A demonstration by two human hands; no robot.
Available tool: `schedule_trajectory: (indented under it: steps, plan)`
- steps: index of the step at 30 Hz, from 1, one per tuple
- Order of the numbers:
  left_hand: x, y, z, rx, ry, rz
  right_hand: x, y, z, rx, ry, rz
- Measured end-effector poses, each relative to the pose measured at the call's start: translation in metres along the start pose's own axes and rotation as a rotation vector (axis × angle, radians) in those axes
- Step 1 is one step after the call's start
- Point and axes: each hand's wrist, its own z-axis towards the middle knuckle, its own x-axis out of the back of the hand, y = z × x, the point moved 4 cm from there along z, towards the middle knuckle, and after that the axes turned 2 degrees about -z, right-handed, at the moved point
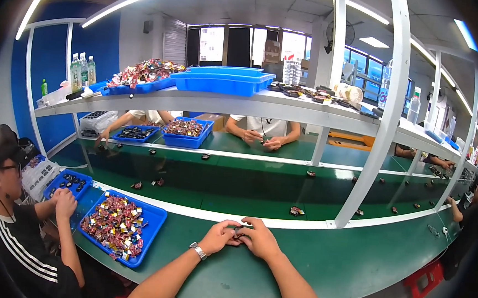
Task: Sorting and assembling small electronic components on a factory production line.
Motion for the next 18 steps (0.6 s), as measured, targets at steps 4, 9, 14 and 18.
schedule_trajectory:
  steps: [4, 9, 14, 18]
  plan:
    - [-0.003, 0.004, 0.001, 0.014, -0.036, -0.007, -0.004, 0.01, -0.003, -0.061, -0.013, 0.056]
    - [-0.007, 0.012, -0.004, -0.051, -0.134, 0.013, -0.005, 0.009, -0.001, -0.119, 0.024, 0.131]
    - [-0.002, 0.005, -0.003, -0.036, -0.119, -0.031, -0.004, 0.002, 0.0, -0.121, 0.013, 0.135]
    - [-0.003, 0.007, -0.003, 0.005, -0.119, -0.008, -0.002, 0.003, -0.002, -0.093, -0.025, 0.205]
